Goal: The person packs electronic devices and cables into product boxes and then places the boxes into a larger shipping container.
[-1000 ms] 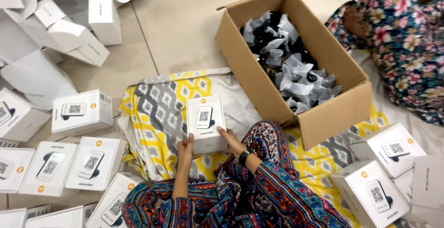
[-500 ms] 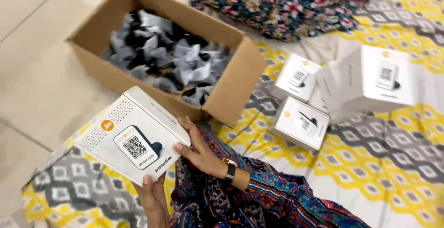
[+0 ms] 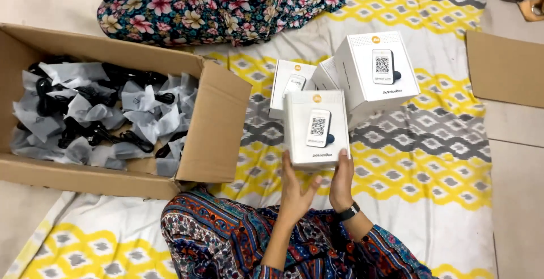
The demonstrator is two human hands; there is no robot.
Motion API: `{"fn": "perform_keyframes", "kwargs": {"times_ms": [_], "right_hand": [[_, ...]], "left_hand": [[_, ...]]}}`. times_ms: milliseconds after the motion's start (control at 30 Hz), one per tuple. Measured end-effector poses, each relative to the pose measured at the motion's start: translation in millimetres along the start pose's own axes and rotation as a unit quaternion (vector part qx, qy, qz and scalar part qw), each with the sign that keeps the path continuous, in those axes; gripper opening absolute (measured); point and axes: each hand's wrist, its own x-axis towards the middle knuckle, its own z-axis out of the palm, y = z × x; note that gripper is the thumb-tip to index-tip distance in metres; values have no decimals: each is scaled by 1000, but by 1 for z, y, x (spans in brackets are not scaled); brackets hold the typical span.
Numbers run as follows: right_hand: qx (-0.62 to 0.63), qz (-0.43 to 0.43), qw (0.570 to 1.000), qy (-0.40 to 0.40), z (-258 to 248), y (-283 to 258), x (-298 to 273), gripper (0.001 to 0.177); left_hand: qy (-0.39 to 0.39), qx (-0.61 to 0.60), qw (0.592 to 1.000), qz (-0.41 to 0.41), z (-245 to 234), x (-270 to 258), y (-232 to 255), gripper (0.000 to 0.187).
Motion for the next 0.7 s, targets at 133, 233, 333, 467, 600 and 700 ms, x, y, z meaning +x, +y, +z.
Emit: {"fn": "perform_keyframes", "kwargs": {"times_ms": [133, 233, 333, 467, 600, 700], "right_hand": [[-59, 93, 985, 133, -21, 21, 15, 61], [-78, 101, 987, 99, -26, 27, 8, 59], [-202, -35, 972, 114, -20, 20, 4, 53], [-149, -173, 972, 49, 39, -22, -19, 46], [-76, -190, 976, -75, 114, -41, -53, 40], [-35, -142, 966, -214, 178, -30, -99, 35]], "left_hand": [[-110, 82, 990, -26, 10, 0, -27, 124], [-88, 42, 995, -32, 1, -10, -28, 120], [-76, 33, 996, -42, -8, -8, -21, 114], [-55, 49, 995, -65, -41, -14, -13, 93], [-19, 37, 996, -73, -95, -27, 0, 68], [84, 60, 994, -40, -143, -51, -17, 56]]}}
